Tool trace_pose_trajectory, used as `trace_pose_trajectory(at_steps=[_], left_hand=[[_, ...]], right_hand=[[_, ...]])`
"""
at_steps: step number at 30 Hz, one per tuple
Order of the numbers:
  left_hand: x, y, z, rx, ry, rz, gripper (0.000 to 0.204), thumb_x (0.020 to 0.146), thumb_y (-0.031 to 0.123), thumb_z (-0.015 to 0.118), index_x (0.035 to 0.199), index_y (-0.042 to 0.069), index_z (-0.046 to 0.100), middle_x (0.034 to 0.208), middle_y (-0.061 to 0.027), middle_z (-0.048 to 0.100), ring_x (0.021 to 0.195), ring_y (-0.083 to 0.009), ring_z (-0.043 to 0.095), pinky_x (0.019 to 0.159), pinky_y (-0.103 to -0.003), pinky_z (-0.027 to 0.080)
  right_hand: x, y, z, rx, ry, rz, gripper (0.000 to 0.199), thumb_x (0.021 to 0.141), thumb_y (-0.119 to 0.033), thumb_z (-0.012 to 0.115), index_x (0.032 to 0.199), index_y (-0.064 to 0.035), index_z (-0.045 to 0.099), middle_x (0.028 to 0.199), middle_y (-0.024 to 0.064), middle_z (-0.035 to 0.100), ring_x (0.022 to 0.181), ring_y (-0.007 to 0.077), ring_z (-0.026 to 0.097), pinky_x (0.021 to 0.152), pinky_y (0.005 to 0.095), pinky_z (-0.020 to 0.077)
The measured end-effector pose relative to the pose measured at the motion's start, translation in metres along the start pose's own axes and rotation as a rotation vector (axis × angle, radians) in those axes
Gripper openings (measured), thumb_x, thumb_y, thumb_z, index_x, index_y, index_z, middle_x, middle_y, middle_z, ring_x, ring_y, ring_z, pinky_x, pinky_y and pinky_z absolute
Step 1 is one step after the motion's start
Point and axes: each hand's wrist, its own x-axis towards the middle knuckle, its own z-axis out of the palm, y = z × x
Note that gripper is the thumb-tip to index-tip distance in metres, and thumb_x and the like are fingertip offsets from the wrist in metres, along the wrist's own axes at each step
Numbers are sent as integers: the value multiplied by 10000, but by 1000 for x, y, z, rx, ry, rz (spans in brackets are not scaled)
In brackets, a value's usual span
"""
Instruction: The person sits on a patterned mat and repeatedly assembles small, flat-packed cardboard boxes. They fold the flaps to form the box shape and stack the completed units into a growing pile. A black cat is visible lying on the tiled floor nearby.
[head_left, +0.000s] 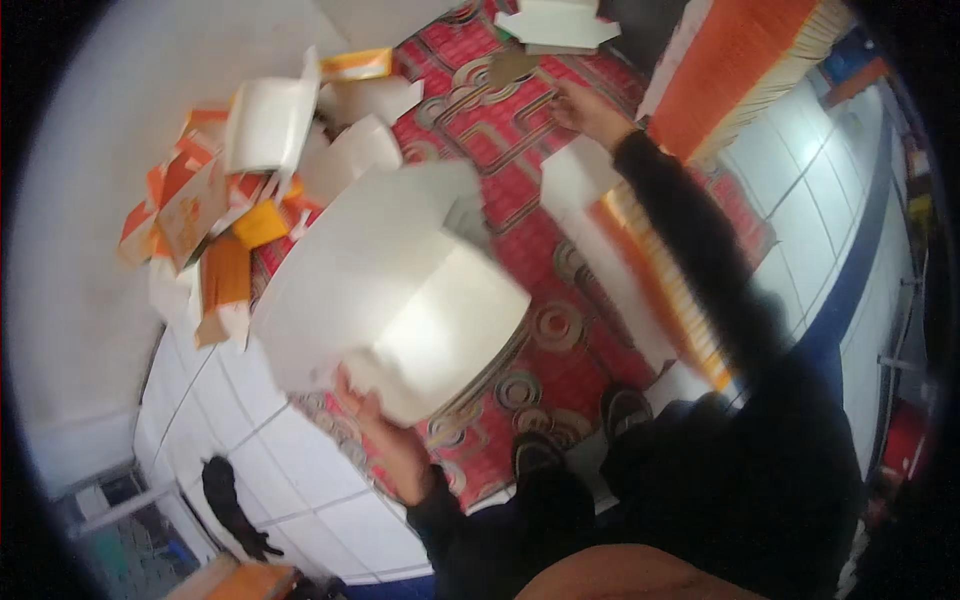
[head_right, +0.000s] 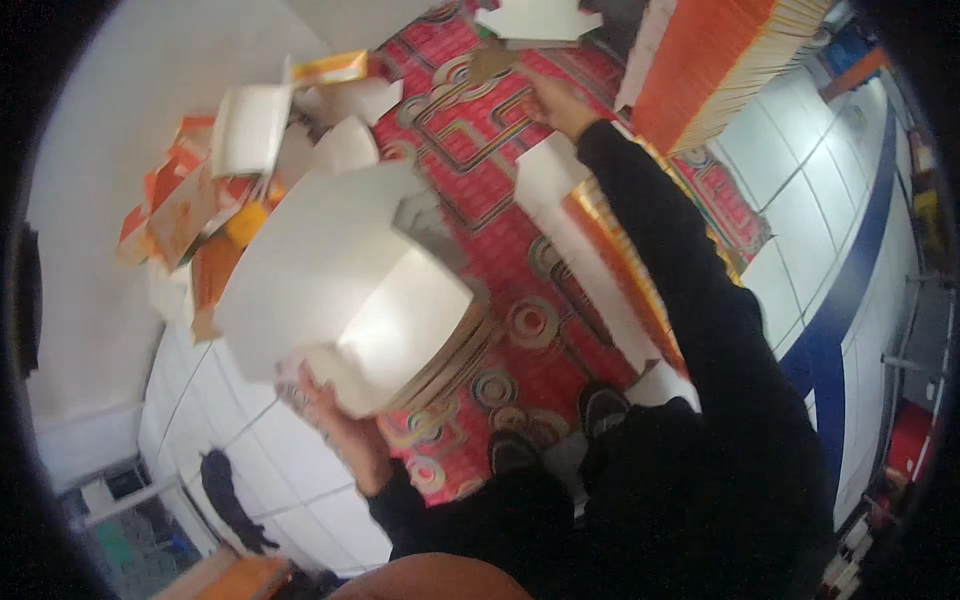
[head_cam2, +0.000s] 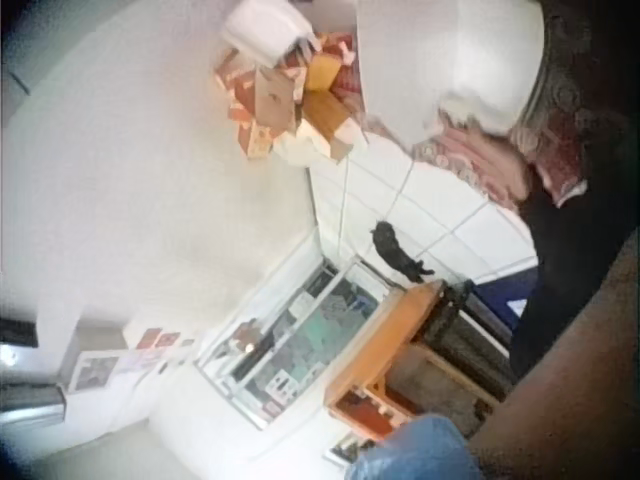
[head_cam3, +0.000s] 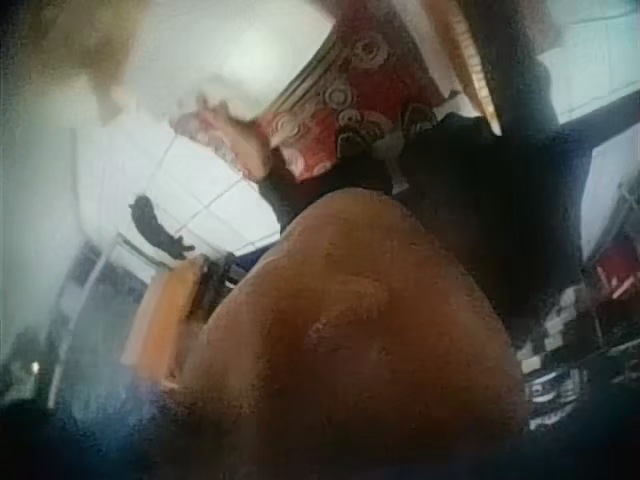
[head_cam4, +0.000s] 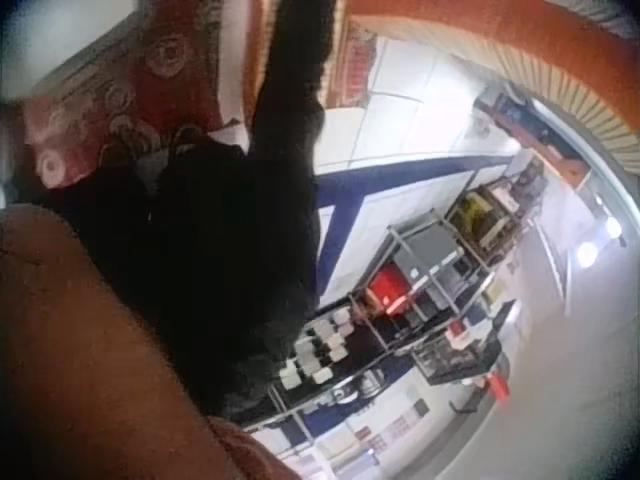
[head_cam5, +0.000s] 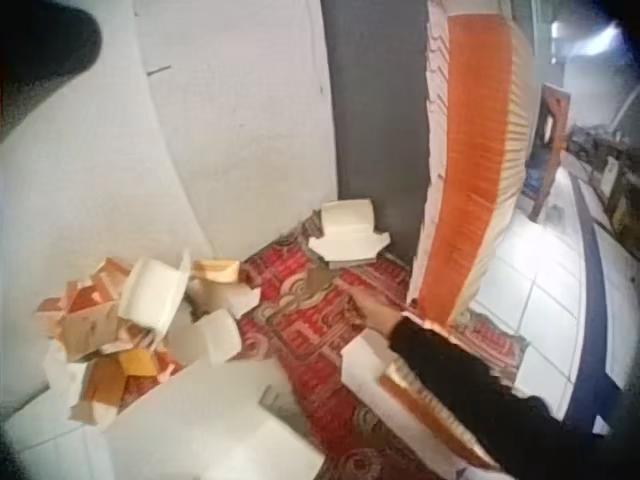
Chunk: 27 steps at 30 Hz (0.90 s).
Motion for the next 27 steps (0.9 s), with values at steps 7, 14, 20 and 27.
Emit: trace_pose_trajectory(at_steps=[7,14,20,27], left_hand=[[7,23,-3,94,9,-85,697,906,365,525,1495,68,302,1404,-119,461,1302,-283,479,1088,-431,405],[18,16,-25,295,37,-155,793,841,436,558,1506,100,289,1385,-113,455,1284,-278,470,1054,-425,408],[24,16,-21,189,49,-208,804,817,434,559,1501,103,293,1361,-108,468,1261,-272,476,1039,-420,410],[34,21,-3,187,66,-238,807,792,416,581,1484,101,309,1327,-96,488,1224,-253,490,1034,-409,409]], right_hand=[[103,-36,-12,176,182,-208,690,923,-592,605,1429,-148,457,1347,98,532,1093,285,612,844,424,557],[170,-69,-54,159,118,-204,522,946,-445,661,1385,-219,491,1305,88,577,1158,262,593,932,472,513],[220,-33,-56,-238,158,-560,502,943,-252,625,1381,-66,465,1245,95,589,1102,225,585,929,368,487],[236,-32,-41,34,124,-265,492,934,-267,629,1348,-42,489,1208,84,577,1100,196,572,955,369,479]])
